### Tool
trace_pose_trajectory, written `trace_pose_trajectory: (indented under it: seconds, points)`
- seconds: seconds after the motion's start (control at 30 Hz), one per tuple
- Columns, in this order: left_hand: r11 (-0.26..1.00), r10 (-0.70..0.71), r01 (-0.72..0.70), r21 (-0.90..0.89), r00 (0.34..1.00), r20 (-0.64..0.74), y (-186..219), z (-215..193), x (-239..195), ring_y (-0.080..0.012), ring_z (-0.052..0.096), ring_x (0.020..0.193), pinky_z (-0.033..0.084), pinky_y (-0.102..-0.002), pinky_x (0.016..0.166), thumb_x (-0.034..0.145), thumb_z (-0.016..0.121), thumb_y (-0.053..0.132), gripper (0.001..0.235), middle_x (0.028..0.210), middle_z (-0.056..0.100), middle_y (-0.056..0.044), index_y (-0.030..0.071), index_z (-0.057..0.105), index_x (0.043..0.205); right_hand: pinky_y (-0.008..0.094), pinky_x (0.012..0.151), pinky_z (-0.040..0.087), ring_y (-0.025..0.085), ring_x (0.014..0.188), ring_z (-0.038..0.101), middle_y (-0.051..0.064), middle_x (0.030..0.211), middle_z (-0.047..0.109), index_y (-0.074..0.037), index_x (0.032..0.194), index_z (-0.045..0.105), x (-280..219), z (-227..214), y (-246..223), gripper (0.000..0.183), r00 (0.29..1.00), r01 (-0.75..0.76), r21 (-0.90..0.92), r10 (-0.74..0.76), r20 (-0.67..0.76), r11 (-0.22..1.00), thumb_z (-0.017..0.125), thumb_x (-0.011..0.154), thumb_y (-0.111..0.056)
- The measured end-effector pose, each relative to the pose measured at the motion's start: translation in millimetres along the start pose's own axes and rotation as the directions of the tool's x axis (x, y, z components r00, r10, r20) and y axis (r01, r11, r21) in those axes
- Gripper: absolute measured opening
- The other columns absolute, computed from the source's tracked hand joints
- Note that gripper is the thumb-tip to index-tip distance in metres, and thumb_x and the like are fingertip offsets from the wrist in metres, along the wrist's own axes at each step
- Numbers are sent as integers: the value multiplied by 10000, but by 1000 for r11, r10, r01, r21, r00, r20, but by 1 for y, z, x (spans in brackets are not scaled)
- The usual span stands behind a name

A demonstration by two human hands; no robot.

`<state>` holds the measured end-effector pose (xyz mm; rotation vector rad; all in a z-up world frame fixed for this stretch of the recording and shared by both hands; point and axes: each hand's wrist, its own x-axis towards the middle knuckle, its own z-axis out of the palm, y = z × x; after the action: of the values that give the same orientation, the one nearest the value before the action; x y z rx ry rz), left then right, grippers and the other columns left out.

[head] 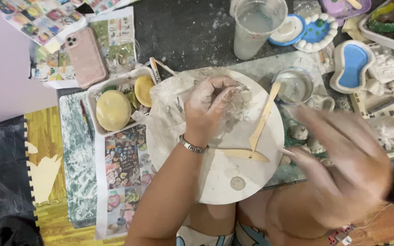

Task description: The person shapes small pieces of clay into figurines using their hands and wooden tools. They repeatedly roll, pinch, and smooth the clay on a rotating board, occasionally using a wooden stick to refine details. Finished figurines are placed on a nearby tray.

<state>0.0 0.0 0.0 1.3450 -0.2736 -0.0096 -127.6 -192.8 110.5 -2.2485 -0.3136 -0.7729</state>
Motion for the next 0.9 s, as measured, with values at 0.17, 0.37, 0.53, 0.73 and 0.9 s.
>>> trace_pose_trajectory:
  seconds: [0.17, 0.37, 0.53, 0.73, 0.9]
  points:
    - [958, 128, -144, 250, 989, 79, 13, 0, 2, -112, 680, 914, 568, -247, 844, 1003, 728, 96, 112, 1021, 726, -45, 17, 708, 1081, 258, 666, 479, 189, 754, 636, 209, 972, 754, 85, 1182, 698, -61, -9, 54, 310, 946, -155, 143, 189, -263, 978, 694, 968, -139]
    - [949, 124, -138, 284, 990, 66, 19, 1, 1, -129, 674, 849, 566, -249, 804, 971, 754, 72, 86, 990, 725, -59, 10, 719, 1018, 236, 727, 562, 174, 862, 719, 174, 1039, 757, 35, 1227, 733, -70, 3, 58, 201, 928, -151, 239, 221, -300, 959, 723, 1107, -126]
    - [937, 129, -155, 313, 986, 102, 21, -1, 3, -154, 714, 921, 585, -275, 856, 977, 740, 79, 94, 1031, 749, -72, 13, 729, 1044, 250, 728, 575, 179, 875, 727, 133, 1040, 742, 3, 1163, 715, -28, 28, 40, 218, 946, -163, 277, 229, -227, 947, 713, 1034, -172]
    - [945, 104, -166, 282, 969, 223, 24, -4, 2, -146, 724, 917, 593, -265, 857, 1038, 695, 111, 122, 1053, 763, -67, 19, 737, 1106, 325, 957, 564, 245, 1106, 708, 157, 1138, 736, -4, 1201, 728, 0, 52, 12, 325, 975, -193, 238, 213, -60, 952, 803, 910, -126]
    - [947, 105, -178, 267, 958, 266, 26, -5, 1, -115, 720, 822, 582, -231, 771, 1084, 617, 138, 155, 1001, 765, -40, 31, 728, 1070, 377, 1006, 542, 306, 1195, 642, 203, 1263, 640, 17, 1192, 709, 17, 57, 11, 460, 981, -190, 152, 192, -1, 970, 828, 763, -102]
